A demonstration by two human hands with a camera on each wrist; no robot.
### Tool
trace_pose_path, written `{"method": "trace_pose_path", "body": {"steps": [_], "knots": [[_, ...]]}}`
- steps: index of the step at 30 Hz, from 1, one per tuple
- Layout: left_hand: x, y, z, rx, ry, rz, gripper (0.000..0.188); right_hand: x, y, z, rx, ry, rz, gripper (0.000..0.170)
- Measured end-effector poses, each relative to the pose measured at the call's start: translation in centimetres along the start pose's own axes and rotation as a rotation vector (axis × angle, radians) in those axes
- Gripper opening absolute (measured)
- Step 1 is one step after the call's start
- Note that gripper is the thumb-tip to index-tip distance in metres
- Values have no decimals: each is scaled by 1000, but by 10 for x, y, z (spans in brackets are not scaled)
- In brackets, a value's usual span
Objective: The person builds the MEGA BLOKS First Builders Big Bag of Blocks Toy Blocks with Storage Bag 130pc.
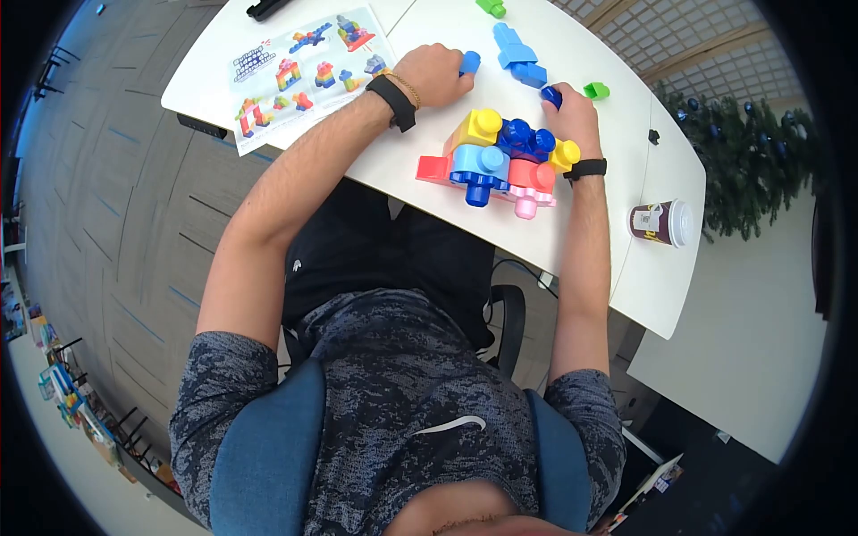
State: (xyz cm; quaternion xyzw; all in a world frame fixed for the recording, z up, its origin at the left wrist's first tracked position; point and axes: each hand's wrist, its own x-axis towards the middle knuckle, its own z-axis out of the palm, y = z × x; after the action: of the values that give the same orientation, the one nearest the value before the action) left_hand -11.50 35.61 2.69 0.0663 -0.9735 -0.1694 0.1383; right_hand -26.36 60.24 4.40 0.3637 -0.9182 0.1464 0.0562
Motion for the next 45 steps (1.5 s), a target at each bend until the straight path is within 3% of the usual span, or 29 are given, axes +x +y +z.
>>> {"method": "trace_pose_path", "body": {"steps": [7, 9, 13, 15, 17, 20, 22, 23, 24, 26, 32, 38, 40, 45], "knots": [[0, -10, 0, 15, -4, 53, 48, -2, 1, -1, 34, -2, 2, 29], [0, -11, -6, -104, -103, -11, 53, -4, 3, -2, 39, 2, 6, 28], [-8, -15, -3, -199, -10, 9, 54, -4, 1, 1, 23, -14, 17, 33], [-18, 0, -23, -489, -130, -212, 52, -5, 0, 4, 14, 17, -23, 36], [-23, 2, -28, -595, -138, -278, 53, -4, 10, 10, 4, 53, -60, 40], [-31, 5, -37, -745, -97, -353, 54, 2, 18, 6, 246, 85, -70, 44], [-38, 6, -42, -791, -54, -367, 53, -4, 15, -11, 658, 10, 189, 39], [-42, 8, -45, -918, 50, -288, 49, -9, 11, -21, 659, 6, 193, 39], [-47, 11, -48, -1044, 153, -209, 46, -15, 6, -31, 830, 46, 142, 40], [-53, 23, -70, -1165, 132, -150, 41, -24, -8, -56, 1172, 142, 27, 42], [-67, 62, -84, -1193, 175, 135, 36, -66, -67, -101, 1138, 180, -201, 47], [-80, 88, -80, -1219, 136, 138, 37, -87, -88, -91, 1167, 143, -246, 49], [-85, 93, -81, -1116, 81, 106, 38, -92, -90, -88, 1140, 104, -264, 50], [-88, 93, -82, -912, 163, 210, 39, -98, -85, -89, 1056, 42, -266, 47]]}}
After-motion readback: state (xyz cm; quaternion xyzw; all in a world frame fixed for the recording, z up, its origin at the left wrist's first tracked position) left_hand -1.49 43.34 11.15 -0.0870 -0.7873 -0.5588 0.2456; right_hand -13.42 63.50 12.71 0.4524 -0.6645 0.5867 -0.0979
